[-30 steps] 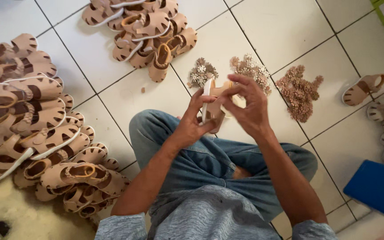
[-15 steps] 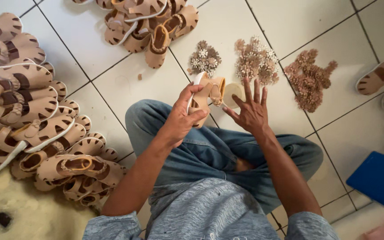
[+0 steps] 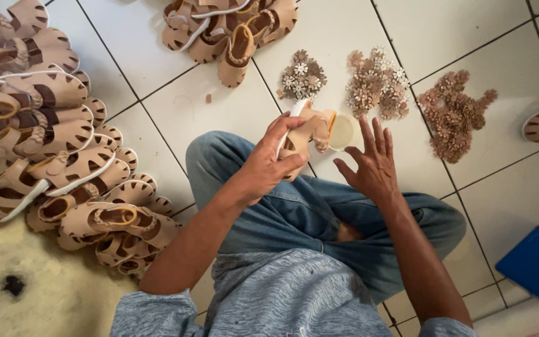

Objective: The person pours a liquid from a metal can into a small cup, then repeatedly picks up small shoes and applies the liquid to the white soles using their fingers. The shoes are placed on the floor after treatment.

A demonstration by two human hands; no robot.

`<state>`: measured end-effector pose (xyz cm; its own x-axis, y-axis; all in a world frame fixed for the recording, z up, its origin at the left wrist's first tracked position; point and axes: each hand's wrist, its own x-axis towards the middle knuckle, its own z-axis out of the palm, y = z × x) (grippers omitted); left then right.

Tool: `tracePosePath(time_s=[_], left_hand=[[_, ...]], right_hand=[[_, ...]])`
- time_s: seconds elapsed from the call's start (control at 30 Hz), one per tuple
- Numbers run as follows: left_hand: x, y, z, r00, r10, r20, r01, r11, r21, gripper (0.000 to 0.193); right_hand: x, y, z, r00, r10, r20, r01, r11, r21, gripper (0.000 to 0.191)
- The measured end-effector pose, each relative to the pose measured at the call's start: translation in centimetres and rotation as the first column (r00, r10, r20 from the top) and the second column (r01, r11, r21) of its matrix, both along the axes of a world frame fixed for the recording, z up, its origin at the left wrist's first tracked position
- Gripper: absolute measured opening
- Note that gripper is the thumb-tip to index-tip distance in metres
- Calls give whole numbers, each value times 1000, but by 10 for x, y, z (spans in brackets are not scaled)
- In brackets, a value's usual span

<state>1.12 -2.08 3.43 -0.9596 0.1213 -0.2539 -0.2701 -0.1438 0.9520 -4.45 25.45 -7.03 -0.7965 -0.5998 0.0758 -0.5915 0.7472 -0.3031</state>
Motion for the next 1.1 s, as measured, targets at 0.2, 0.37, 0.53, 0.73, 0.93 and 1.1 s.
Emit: tracePosePath(time_s=[0.2,0.37,0.53,0.73,0.93,1.1], left_hand=[[0,10,18,994,-90,66,91,996,-14,56],[7,28,28,984,-154,-86,143,983,-116,56],[15,34,38,977,-177,-120,163,979,-122,57],[17,33,45,978,-176,-108,169,983,-69,54],[16,34,48,977,-194,-87,190,980,-55,54],[14,34,50,979,-204,-30,203,979,-23,53]], right_hand=[[22,6,74,938,-183,294,284,893,-350,44],[36,-1,131,997,-47,60,71,863,-500,66],[31,-10,141,999,-21,-35,7,931,-365,71],[37,-2,140,983,-13,-184,-36,965,-258,73],[36,6,135,958,9,-286,-65,980,-188,76],[28,0,129,930,37,-365,-151,945,-291,73]])
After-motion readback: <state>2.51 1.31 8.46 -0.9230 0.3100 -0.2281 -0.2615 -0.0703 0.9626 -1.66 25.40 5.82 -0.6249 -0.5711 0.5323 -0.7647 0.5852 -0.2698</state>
